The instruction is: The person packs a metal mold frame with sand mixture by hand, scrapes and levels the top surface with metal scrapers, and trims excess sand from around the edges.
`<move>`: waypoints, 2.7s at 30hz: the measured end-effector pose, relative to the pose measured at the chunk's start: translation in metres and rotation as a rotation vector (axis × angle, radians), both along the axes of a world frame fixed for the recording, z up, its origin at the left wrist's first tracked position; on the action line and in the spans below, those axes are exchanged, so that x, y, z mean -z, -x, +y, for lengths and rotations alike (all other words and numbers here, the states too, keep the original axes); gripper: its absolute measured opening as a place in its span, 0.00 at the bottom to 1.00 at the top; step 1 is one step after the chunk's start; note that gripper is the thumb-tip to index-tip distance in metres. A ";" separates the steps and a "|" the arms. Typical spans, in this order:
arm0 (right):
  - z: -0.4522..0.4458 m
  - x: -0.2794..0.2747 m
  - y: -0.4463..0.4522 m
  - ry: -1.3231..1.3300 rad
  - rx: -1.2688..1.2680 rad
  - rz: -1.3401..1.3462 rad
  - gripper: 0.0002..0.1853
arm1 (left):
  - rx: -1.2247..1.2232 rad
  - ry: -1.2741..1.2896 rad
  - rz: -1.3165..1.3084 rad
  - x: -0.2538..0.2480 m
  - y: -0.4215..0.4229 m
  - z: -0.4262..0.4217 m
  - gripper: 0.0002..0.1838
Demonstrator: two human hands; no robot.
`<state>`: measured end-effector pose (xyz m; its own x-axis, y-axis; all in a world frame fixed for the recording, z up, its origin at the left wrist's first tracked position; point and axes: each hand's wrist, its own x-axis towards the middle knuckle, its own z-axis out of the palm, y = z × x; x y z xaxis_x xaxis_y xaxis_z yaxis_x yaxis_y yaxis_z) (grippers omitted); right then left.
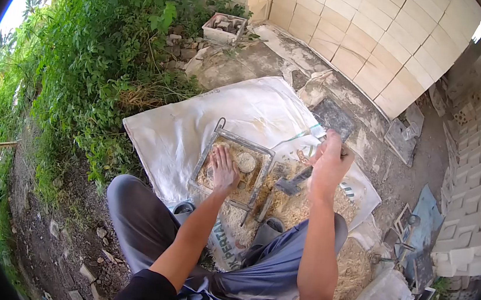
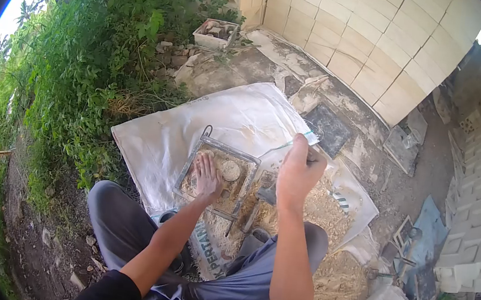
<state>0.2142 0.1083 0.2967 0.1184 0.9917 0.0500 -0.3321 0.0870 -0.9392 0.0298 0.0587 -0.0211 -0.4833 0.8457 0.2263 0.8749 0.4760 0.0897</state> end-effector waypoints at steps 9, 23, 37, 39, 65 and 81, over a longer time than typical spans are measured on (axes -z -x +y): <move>0.000 0.007 0.013 -0.019 -0.015 -0.091 0.25 | 0.391 0.091 -0.119 -0.001 -0.028 -0.031 0.37; -0.001 0.003 0.012 -0.063 -0.006 -0.181 0.24 | -0.027 0.006 -0.153 -0.011 0.012 -0.037 0.39; 0.001 0.004 0.010 -0.002 -0.008 -0.147 0.25 | 0.006 -0.038 -0.326 -0.038 0.065 0.012 0.33; 0.000 0.004 0.011 -0.041 -0.008 -0.182 0.25 | 0.007 -0.020 -0.350 -0.037 0.071 0.015 0.32; 0.002 -0.002 0.009 0.032 -0.007 -0.151 0.26 | 0.304 -0.448 -0.248 -0.009 0.032 0.046 0.07; 0.000 0.019 0.022 0.011 0.026 -0.273 0.23 | 0.351 -0.004 -0.167 -0.005 -0.016 -0.064 0.28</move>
<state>0.1920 0.1083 0.2777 0.1277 0.9891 0.0729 -0.0644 0.0816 -0.9946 0.0454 -0.0053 -0.0162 -0.1951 0.9654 0.1730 0.9577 0.1495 0.2458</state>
